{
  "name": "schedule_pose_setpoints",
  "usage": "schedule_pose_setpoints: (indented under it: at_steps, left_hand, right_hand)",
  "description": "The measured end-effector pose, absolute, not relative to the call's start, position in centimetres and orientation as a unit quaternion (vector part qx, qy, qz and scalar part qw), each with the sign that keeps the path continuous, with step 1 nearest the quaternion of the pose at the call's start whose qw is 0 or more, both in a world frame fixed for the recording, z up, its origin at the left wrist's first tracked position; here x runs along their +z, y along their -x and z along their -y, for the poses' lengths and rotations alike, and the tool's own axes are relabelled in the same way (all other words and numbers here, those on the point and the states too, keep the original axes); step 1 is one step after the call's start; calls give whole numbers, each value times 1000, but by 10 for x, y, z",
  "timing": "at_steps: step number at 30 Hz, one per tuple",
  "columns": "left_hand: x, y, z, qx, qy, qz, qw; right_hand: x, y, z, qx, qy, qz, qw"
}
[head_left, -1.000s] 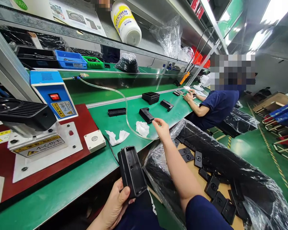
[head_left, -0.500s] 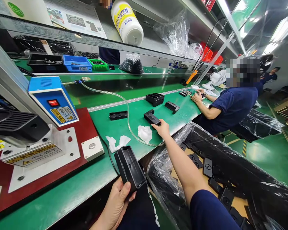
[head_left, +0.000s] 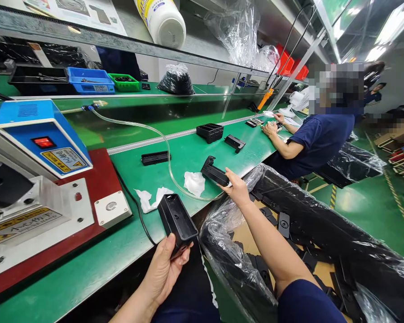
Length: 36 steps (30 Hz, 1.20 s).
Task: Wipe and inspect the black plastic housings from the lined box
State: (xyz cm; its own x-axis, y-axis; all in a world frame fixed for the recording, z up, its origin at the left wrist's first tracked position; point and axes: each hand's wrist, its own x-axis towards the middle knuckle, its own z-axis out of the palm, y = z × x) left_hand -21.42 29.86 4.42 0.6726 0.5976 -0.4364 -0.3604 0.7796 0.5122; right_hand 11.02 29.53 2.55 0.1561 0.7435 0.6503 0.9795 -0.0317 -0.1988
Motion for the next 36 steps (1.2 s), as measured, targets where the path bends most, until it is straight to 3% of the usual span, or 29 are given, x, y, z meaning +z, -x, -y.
schedule_pose_setpoints:
  at_steps: [13, 19, 26, 30, 36]
  left_hand:
    - [39, 214, -298, 259, -194, -309, 895]
    - [37, 212, -300, 256, -179, -314, 897]
    - [41, 211, -298, 269, -206, -347, 874]
    - [44, 213, -296, 269, -221, -356, 867]
    - [44, 217, -296, 270, -228, -344, 870]
  right_hand:
    - [15, -166, -286, -133, 738, 619, 233]
    - [12, -177, -292, -115, 753, 590, 268]
    - [31, -109, -325, -200, 790, 467, 344]
    - [37, -76, -354, -217, 825, 436, 287]
    - [40, -82, -370, -138, 860, 433, 233]
